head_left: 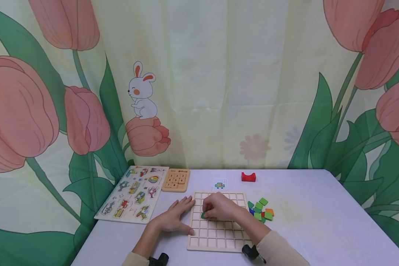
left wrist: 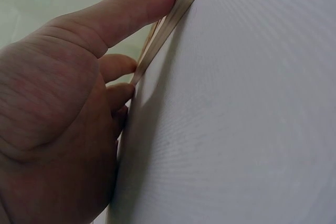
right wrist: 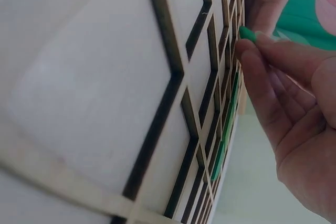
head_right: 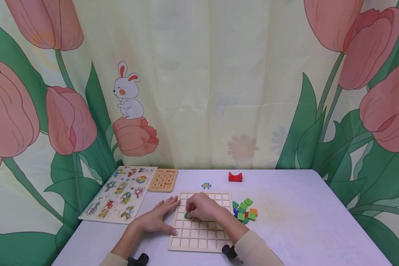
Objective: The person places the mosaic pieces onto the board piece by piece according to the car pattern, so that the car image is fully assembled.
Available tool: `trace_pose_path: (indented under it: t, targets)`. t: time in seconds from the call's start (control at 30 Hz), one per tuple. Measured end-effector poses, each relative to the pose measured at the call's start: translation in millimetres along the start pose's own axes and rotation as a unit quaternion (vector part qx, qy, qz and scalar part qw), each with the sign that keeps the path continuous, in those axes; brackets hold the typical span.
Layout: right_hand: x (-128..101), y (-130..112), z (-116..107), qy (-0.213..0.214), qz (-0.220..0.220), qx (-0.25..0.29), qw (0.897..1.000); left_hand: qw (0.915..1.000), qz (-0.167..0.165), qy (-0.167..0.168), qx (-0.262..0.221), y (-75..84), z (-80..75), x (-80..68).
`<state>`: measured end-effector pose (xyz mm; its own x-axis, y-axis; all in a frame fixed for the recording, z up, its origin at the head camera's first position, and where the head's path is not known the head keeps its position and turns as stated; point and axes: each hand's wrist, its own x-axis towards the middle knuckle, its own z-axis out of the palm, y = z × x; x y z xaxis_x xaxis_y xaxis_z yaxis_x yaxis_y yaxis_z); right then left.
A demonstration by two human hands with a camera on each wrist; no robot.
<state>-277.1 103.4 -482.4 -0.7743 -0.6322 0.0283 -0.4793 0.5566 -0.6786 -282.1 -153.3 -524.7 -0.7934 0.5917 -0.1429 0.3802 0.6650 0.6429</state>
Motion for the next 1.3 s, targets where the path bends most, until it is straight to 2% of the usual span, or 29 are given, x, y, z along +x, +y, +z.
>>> trace_pose_path:
  t: [0.97,1.17,1.3]
  targets:
    - [-0.5,3.6,3.4,-0.021,0.023,-0.069,0.997,1.0000,0.000,0.001,-0.002,0.3,2.6,0.2]
    - [-6.5,2.5,-5.3,-0.012,0.037,-0.060,0.997,1.0000,-0.002,0.003,0.003,1.0,1.4,0.1]
    - [-14.7,0.4,-16.5,0.010,0.027,-0.044,0.999,1.0000,-0.001,0.005,0.003,2.2,-0.9,-1.6]
